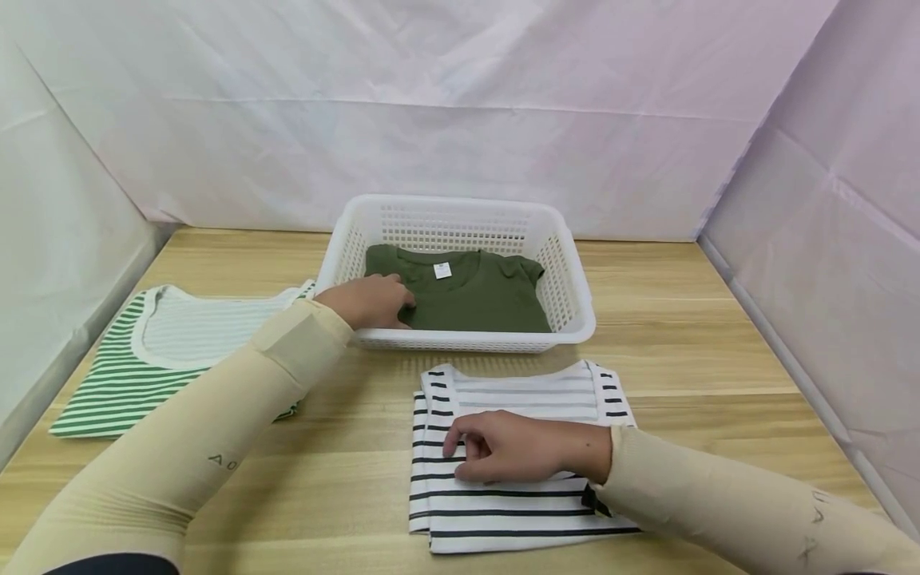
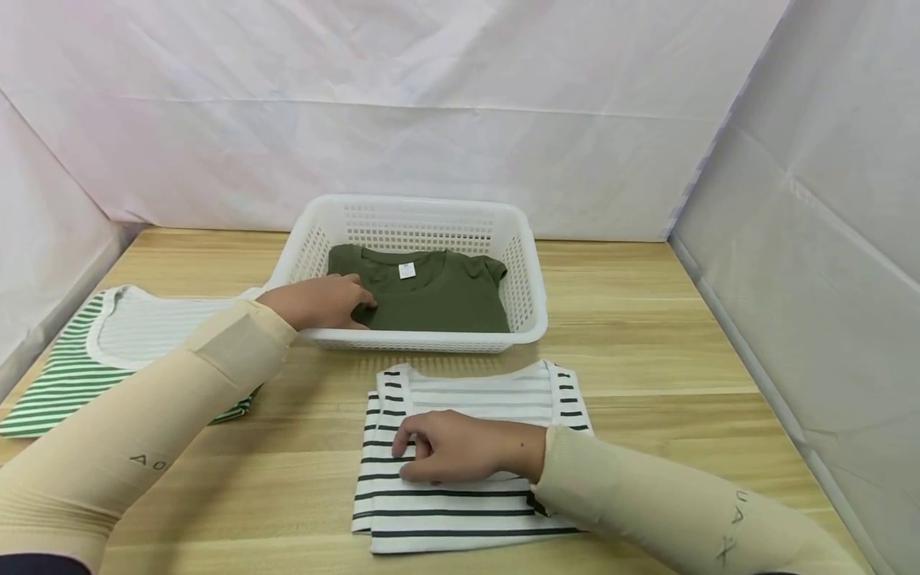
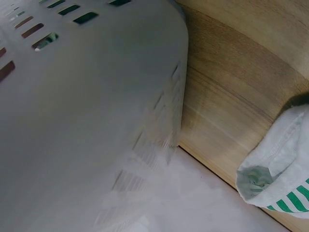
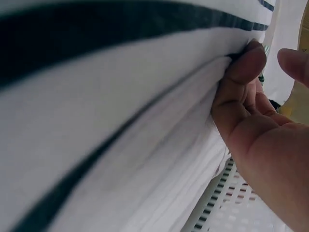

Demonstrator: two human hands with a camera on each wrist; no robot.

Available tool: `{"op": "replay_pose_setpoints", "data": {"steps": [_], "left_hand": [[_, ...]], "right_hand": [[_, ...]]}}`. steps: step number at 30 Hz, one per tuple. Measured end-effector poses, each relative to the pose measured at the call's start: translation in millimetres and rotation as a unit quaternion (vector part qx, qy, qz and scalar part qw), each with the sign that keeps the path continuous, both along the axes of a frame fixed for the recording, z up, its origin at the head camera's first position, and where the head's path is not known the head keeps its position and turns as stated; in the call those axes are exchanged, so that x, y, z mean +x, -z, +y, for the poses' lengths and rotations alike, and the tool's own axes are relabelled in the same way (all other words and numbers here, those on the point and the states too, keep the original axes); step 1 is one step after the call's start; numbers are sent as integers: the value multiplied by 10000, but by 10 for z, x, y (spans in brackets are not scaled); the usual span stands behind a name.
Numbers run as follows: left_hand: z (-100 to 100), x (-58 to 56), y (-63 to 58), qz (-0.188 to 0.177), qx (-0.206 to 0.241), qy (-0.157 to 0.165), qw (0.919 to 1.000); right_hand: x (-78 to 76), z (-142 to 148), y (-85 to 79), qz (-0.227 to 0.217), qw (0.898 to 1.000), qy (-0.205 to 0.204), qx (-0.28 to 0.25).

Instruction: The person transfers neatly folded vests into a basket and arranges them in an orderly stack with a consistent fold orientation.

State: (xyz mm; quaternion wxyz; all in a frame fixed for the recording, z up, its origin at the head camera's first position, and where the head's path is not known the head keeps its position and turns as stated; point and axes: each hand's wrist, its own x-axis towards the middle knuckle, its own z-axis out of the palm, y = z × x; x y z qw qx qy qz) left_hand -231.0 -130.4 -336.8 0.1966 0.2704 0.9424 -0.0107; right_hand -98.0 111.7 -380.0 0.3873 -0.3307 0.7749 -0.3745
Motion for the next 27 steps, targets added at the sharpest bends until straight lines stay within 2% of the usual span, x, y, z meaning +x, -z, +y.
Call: {"op": "replay_pose_setpoints", "data": {"steps": [13,27], "left_hand": [[-3,4,8,70,-9,31,10000],[9,22,27,77,-28,-5,10000]], "right_hand": [[11,-336,12,121,9995,-292,-29],[38,-681,-1,313,9963,-795,18]]}}
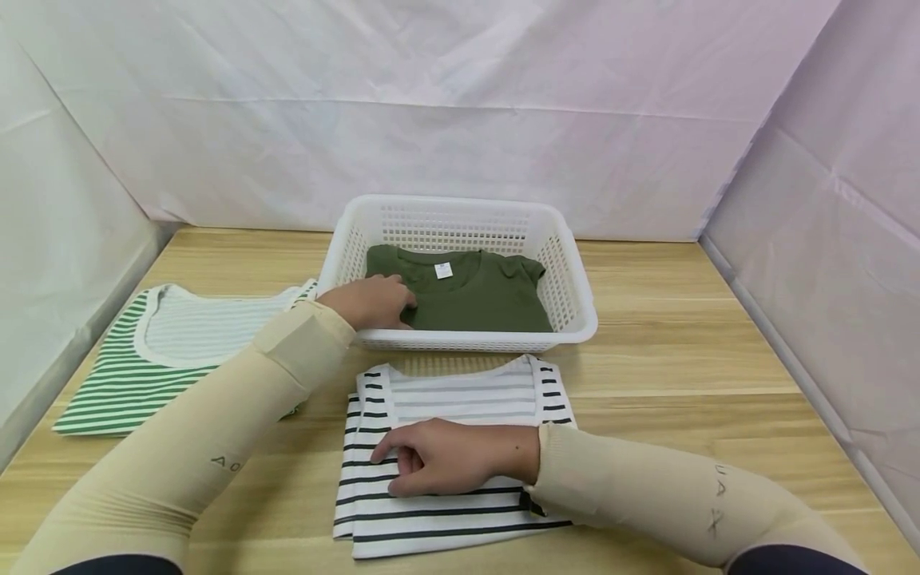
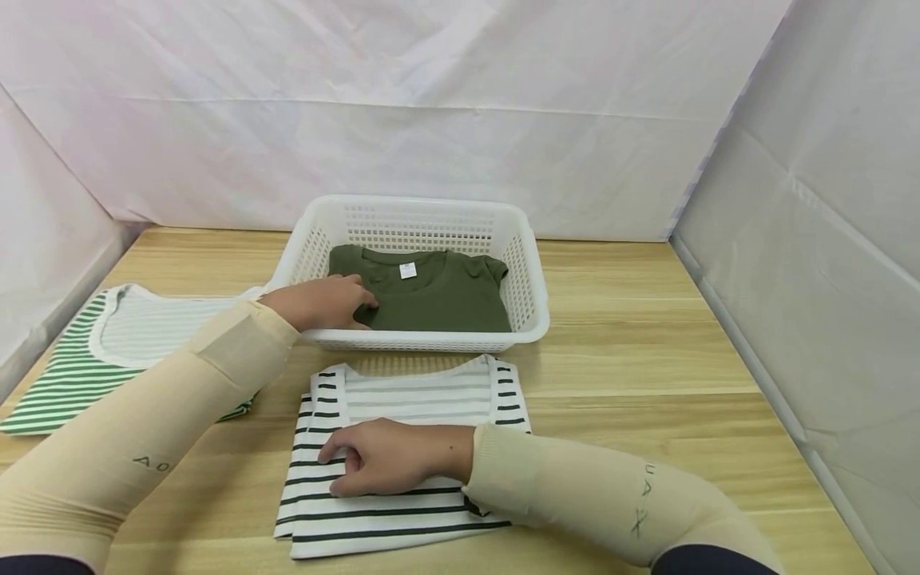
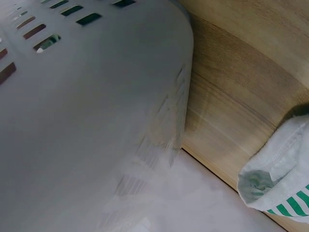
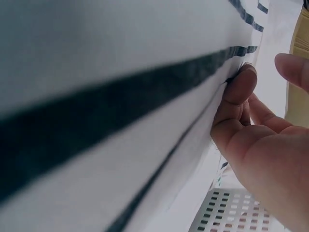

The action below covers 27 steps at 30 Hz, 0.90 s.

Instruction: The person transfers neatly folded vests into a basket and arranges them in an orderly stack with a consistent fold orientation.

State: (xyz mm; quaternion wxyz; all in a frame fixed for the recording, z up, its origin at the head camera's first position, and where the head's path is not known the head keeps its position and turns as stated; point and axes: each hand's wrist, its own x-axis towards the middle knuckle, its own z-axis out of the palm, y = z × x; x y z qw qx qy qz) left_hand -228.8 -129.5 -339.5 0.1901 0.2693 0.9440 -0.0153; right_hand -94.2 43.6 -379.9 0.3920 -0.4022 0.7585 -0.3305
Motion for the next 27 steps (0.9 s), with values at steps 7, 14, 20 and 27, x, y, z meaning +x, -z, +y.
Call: {"op": "replay_pose_setpoints", "data": {"steps": [7,14,20,27], "left_hand": [[7,7,5,35,-9,18,10000],[15,3,-4,28,-15,-20,10000],[30,8,1,-39,141,-34,9999],[-28,193,-223,1095,1179,93,9869]], "right_hand": [[16,-62,18,205,9997,-161,-3],[12,-39,8,198,9996,-184,-19],[4,83,-32,246,9988,-429,-57],[-58,477,-124,830,9965,79,54]]}}
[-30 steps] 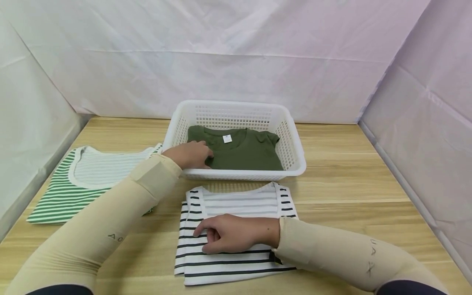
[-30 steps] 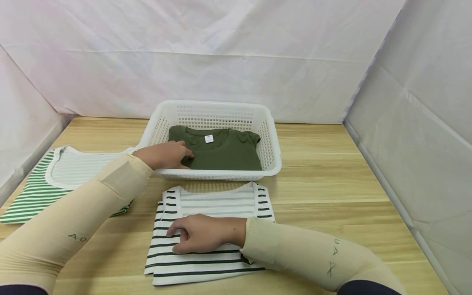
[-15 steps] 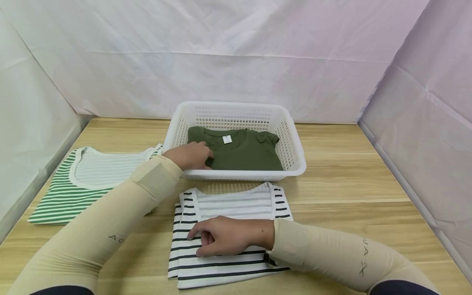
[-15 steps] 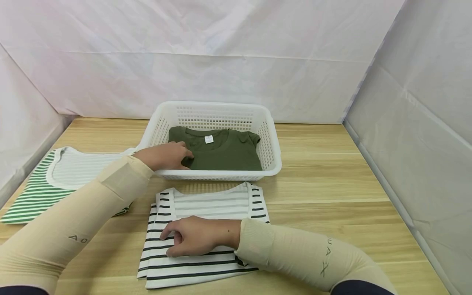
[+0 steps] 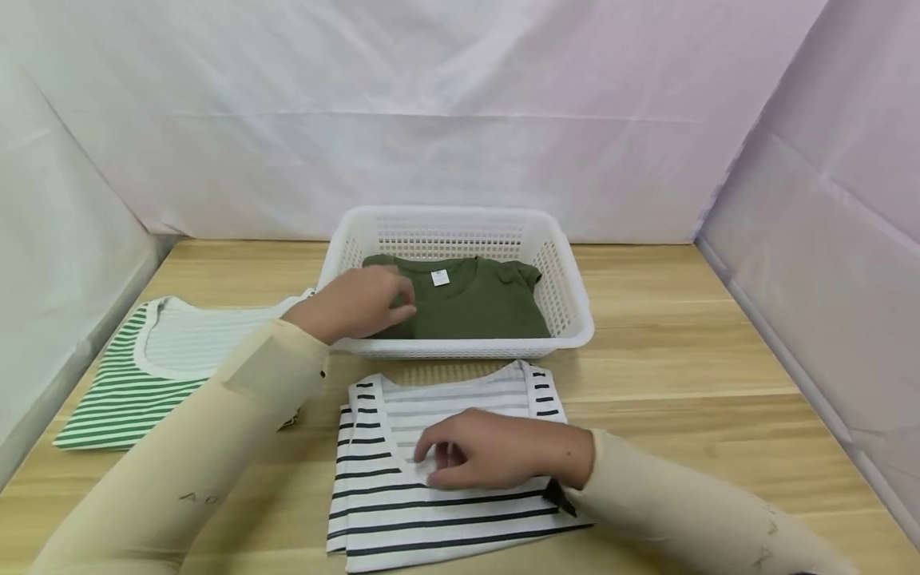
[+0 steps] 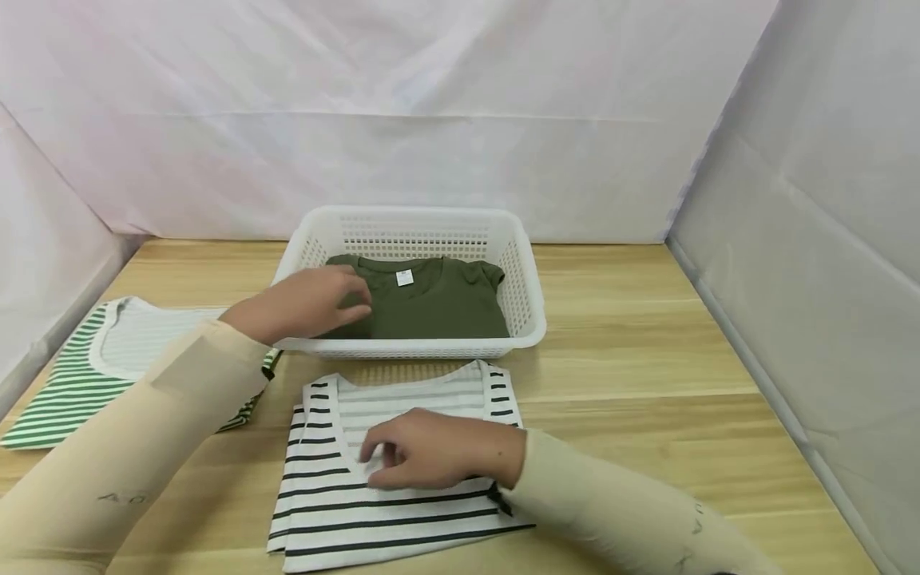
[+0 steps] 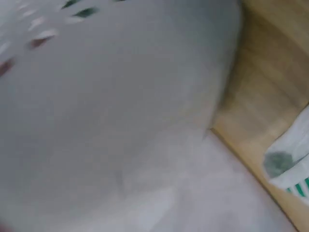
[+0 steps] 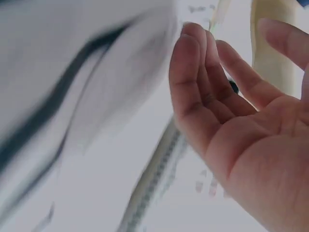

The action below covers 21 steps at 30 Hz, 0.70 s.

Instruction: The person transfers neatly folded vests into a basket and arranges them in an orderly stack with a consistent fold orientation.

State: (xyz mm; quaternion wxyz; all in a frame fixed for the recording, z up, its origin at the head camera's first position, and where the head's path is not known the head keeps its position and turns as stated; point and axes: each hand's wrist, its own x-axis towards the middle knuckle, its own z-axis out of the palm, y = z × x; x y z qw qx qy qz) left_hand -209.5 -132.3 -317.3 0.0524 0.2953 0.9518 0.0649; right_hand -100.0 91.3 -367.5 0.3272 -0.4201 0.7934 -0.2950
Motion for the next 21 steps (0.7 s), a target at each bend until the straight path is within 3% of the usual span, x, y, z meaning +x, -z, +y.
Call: {"op": "replay_pose_setpoints", "data": {"steps": [4,8,13,21], "left_hand": [[14,282,-212,898,844,66,9924],[29,580,-281,1134,1313,295,9844],[11,823,-119,995,1190,356,9873],[-65,1026,159,601,670,229,9957]], "right_hand": [[-86,322,-21,447,9968,625,197],[-209,575,-22,1156,9867,1085,350],[-349,756,-14,1574,9734,1530,655],[-462,937,17,1679,9582,2033,1107]]}}
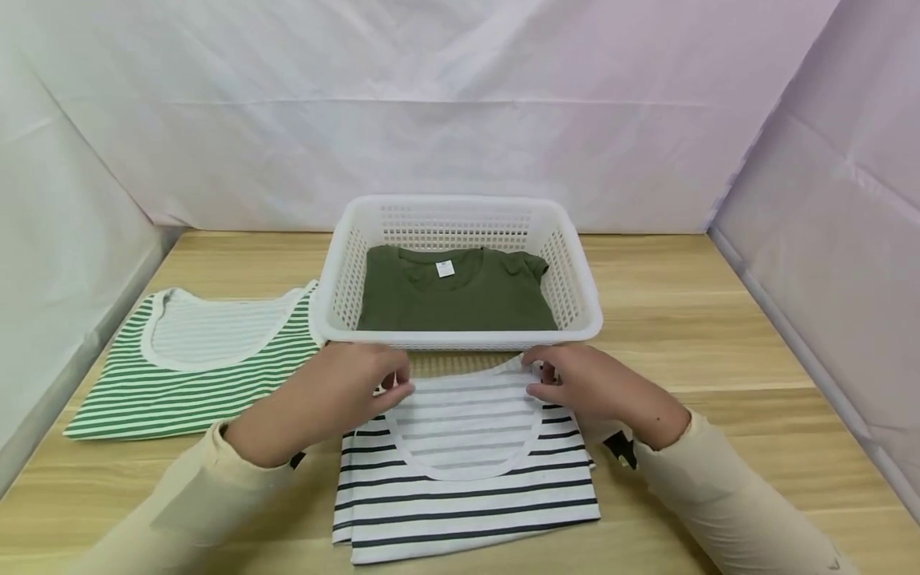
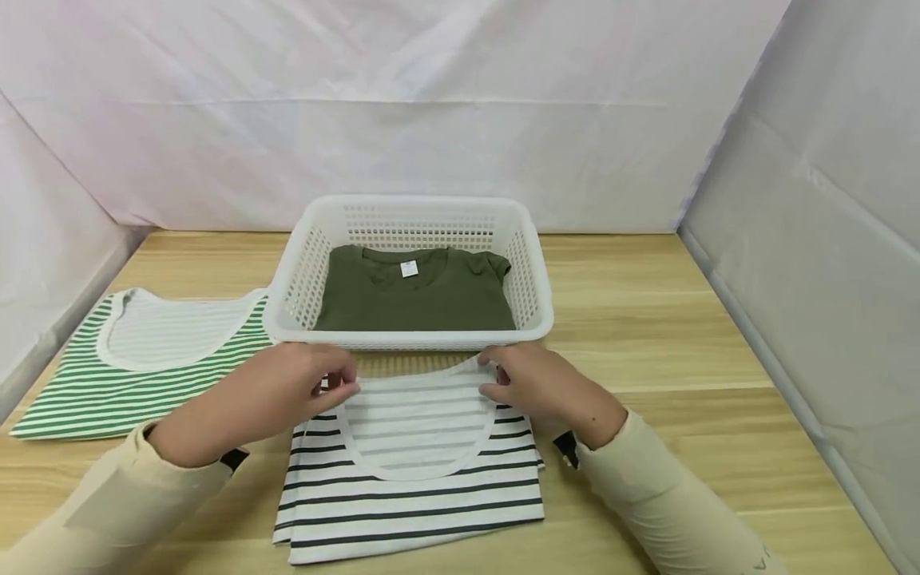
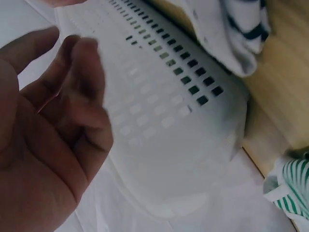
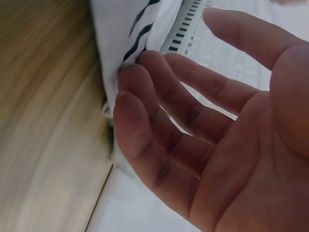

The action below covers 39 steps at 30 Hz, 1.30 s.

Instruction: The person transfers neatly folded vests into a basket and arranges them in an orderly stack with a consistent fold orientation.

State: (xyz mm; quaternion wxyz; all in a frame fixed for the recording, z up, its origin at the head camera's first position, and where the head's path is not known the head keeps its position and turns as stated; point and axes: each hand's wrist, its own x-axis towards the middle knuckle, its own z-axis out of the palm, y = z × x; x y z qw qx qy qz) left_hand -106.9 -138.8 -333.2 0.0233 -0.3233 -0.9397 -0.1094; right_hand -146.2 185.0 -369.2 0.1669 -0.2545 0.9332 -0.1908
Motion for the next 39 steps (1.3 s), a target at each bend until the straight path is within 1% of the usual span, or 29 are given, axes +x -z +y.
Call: {"op": "replay_pose_setpoints", "data": {"steps": [2,4,5,9,12,16,20,24,27,32,36,39], "left_hand": [[-19,26,48,-138,-164,50,9998],[-46,44,94,-216,-378,-9,9991],[-62,50,113,-258,-447,-89,9986],[-116,49,165,-391,-689,-605,9950],[-160,51,174,-484,-803,-918,9914],[-209,42,191,-468,-987,-1184,9869],[-245,23,210,-557,-1129,-1453,9813],[-258,7,214,-819,-1246,-1505,9773],[-257,-5,200,-968,-1252,-1521,9756],[-252,-16,190,-1095,-1178,-1646,9732],[-259,-20,213,-1220,-1189,-1663,9713],[-266,-30,236,-1353,-1149,-1606,9709]], "right_hand": [[-12,34,4,-2,10000,51,17],[-19,64,7,39,9999,117,53],[-23,79,8,75,9998,148,97],[-40,149,23,243,9992,230,196],[-55,179,40,285,9993,182,153],[-81,189,65,236,9997,94,-11],[-99,184,77,172,9998,90,-103],[-99,178,84,141,9999,2,-86],[-94,175,81,110,9999,-59,-70],[-75,163,82,-89,9999,11,-80],[-60,138,92,-184,9998,79,-2],[-53,116,101,-185,9998,75,67]]}}
